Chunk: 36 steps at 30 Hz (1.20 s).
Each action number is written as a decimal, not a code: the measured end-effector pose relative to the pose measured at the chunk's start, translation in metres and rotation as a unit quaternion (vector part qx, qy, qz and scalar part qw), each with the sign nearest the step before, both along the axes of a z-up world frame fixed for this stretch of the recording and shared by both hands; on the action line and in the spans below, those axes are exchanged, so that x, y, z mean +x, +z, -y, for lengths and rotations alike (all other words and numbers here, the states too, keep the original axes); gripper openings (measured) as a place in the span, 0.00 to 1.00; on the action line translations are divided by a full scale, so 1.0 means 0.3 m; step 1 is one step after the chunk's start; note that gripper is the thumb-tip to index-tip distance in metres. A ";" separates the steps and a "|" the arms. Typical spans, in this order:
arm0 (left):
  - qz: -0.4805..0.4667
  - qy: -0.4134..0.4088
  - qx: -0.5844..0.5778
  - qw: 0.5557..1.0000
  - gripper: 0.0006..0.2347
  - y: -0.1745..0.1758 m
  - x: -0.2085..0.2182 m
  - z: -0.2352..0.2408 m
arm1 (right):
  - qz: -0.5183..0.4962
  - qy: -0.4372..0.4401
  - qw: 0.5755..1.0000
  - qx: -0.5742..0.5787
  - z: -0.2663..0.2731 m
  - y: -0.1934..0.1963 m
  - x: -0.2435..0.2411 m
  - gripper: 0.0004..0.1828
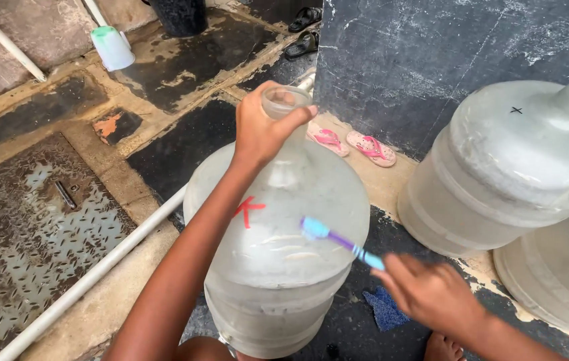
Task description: Cleaning the neck and exterior of large water carboys using a toothbrush.
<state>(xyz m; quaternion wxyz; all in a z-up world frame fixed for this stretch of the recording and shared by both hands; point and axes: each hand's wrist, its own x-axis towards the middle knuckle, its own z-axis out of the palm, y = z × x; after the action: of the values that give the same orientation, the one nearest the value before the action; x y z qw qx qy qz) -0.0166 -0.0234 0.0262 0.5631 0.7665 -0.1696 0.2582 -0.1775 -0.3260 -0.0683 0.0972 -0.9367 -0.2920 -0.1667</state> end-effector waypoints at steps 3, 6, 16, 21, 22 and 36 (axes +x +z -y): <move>-0.027 0.008 -0.033 0.999 0.18 0.014 -0.014 -0.004 | -0.014 0.010 1.000 0.015 0.002 -0.022 0.017 0.14; -0.007 0.029 -0.028 0.999 0.17 0.010 -0.009 -0.001 | -0.041 -0.091 0.995 0.007 0.017 -0.062 0.017 0.15; -0.009 0.037 -0.034 0.999 0.17 0.022 0.012 -0.013 | 0.027 -0.038 0.999 -0.002 0.000 -0.110 -0.038 0.14; -0.001 0.066 -0.047 0.997 0.17 0.009 0.026 -0.001 | 0.020 -0.053 0.997 0.042 -0.017 -0.075 -0.013 0.15; -0.012 0.081 -0.035 0.996 0.18 0.003 0.034 -0.003 | 0.027 -0.055 0.995 0.074 -0.029 -0.080 -0.051 0.14; -0.025 0.129 -0.040 0.990 0.19 0.019 0.095 -0.004 | -0.147 0.012 0.953 0.264 -0.159 -0.289 -0.119 0.15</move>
<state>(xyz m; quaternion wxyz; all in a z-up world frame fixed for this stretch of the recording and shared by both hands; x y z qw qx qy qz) 0.0118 -0.0221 0.0319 0.5591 0.7651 -0.0445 0.3163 -0.2131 -0.2784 -0.1551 0.3846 -0.8884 -0.2310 -0.0973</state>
